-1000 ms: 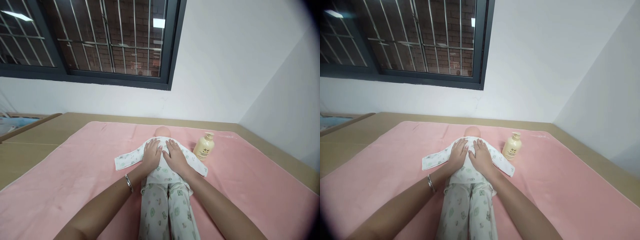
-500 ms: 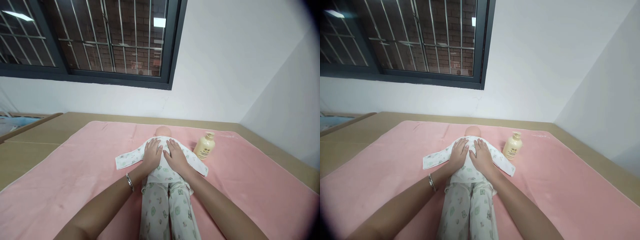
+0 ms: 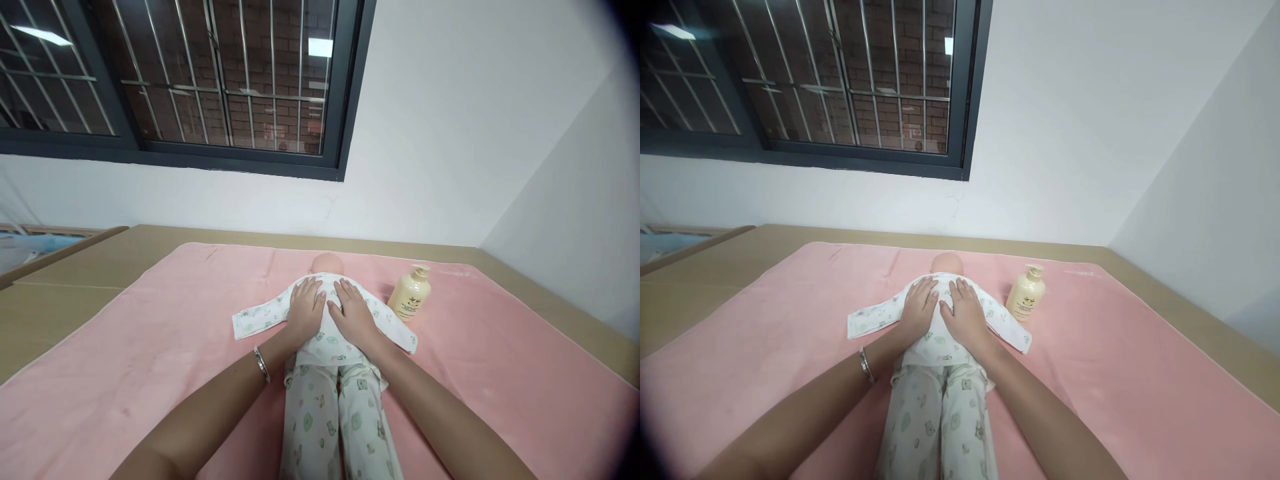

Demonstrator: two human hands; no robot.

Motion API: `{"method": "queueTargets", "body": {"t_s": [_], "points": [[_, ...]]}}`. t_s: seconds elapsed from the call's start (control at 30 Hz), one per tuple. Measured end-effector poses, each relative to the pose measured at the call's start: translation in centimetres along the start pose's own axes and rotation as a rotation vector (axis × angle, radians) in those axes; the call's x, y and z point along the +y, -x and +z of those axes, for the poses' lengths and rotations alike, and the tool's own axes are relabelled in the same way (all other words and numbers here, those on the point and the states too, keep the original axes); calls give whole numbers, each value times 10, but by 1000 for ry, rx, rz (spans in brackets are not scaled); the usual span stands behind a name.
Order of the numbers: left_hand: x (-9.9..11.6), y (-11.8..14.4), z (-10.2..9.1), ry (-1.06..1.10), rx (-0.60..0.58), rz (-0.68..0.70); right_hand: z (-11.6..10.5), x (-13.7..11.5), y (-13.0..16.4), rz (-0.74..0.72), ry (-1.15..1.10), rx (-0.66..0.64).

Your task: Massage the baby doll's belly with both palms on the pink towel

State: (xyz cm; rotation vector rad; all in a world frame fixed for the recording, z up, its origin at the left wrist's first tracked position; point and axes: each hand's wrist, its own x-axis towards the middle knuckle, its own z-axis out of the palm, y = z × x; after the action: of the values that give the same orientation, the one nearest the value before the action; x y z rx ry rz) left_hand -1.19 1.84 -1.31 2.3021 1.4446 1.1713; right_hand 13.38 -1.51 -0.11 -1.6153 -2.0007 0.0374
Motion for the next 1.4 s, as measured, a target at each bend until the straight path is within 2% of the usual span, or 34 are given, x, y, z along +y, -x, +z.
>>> {"method": "queueTargets", "body": {"t_s": [1.17,1.4], "points": [[2,0,-3,10,-5,1,1,1,0,-13,1,14],[0,0,0,2,5,10,-3,-5,2,14,62,10]]}}
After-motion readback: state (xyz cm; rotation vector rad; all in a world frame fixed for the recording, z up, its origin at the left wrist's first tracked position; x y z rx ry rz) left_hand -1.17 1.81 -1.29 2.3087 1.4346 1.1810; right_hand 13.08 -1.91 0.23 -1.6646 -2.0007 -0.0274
